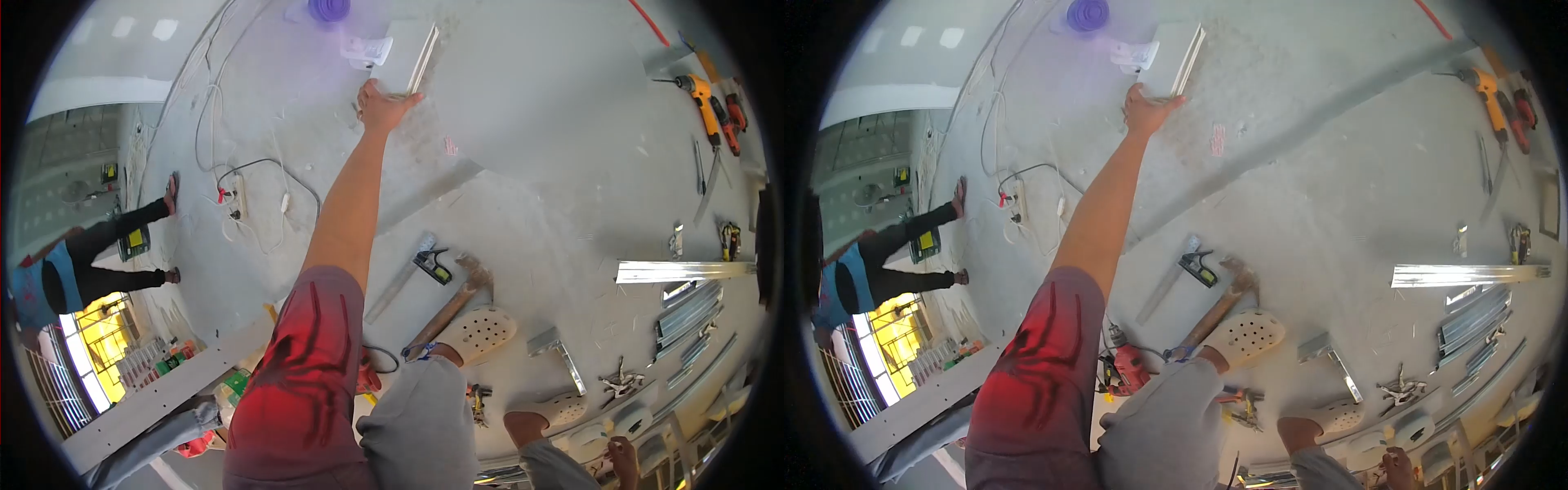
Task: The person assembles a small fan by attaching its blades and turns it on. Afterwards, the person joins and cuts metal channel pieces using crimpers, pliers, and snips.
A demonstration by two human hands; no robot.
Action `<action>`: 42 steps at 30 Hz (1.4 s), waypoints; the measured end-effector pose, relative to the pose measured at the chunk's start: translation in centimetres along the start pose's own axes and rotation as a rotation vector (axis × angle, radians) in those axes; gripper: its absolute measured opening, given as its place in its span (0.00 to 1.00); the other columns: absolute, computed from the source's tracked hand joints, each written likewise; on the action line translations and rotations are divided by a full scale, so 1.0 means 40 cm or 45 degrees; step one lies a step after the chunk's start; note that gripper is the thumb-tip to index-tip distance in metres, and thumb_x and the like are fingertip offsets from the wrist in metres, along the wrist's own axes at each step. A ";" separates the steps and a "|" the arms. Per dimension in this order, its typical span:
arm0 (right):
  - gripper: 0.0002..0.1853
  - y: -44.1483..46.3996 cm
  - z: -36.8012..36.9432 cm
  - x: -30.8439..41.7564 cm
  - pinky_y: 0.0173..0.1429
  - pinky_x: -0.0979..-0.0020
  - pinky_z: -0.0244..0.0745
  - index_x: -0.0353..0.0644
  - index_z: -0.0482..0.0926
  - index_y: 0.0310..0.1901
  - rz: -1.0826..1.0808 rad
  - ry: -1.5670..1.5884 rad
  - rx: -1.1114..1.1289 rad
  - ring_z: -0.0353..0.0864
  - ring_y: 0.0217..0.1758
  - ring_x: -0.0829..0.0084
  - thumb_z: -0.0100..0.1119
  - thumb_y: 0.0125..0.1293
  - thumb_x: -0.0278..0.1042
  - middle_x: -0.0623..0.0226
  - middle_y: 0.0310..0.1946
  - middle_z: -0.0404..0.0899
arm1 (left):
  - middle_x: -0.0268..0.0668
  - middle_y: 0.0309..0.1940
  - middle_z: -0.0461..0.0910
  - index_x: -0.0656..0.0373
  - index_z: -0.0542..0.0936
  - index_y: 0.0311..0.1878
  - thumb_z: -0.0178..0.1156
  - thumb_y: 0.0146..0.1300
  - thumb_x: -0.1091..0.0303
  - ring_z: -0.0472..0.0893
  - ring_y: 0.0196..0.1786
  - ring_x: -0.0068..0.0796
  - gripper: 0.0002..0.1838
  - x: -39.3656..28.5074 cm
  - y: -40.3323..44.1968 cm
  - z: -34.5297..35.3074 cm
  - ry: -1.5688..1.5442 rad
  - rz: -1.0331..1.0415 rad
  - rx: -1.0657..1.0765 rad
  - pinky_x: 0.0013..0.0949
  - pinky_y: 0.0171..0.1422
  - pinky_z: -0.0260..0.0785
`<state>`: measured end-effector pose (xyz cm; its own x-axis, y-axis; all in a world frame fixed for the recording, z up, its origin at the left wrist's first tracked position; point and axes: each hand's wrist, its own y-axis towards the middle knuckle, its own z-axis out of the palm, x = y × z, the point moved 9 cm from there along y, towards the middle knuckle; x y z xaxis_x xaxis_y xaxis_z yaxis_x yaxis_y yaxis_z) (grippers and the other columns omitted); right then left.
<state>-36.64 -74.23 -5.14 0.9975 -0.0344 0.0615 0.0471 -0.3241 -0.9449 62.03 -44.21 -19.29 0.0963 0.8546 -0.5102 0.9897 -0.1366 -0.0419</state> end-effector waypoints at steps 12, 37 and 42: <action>0.13 0.032 -0.056 0.178 0.32 0.72 0.74 0.37 0.77 0.51 -0.181 -0.260 -0.127 0.81 0.27 0.75 0.58 0.69 0.34 0.65 0.24 0.81 | 0.52 0.61 0.69 0.70 0.62 0.63 0.81 0.35 0.44 0.65 0.66 0.54 0.57 0.005 0.022 0.018 -0.191 0.058 -0.253 0.49 0.68 0.62; 0.19 -0.121 0.041 0.386 0.41 0.69 0.78 0.39 0.79 0.52 -0.373 -0.200 -0.214 0.84 0.35 0.71 0.66 0.62 0.38 0.59 0.30 0.84 | 0.38 0.42 0.78 0.56 0.61 0.67 0.65 0.61 0.68 0.79 0.37 0.25 0.33 0.037 -0.413 0.030 -1.460 -0.521 0.105 0.31 0.37 0.71; 0.19 -0.154 0.085 0.234 0.42 0.70 0.77 0.42 0.77 0.56 -0.416 -0.197 -0.036 0.83 0.35 0.72 0.63 0.64 0.37 0.62 0.29 0.83 | 0.36 0.36 0.79 0.59 0.70 0.62 0.65 0.61 0.68 0.79 0.32 0.24 0.26 0.267 -0.593 -0.160 -1.123 -0.415 -0.016 0.29 0.33 0.71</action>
<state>-27.41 -69.34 0.16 0.9262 0.2181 0.3076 0.3657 -0.3206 -0.8737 40.24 -28.64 -18.25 -0.2955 0.1611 -0.9417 0.9553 0.0528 -0.2908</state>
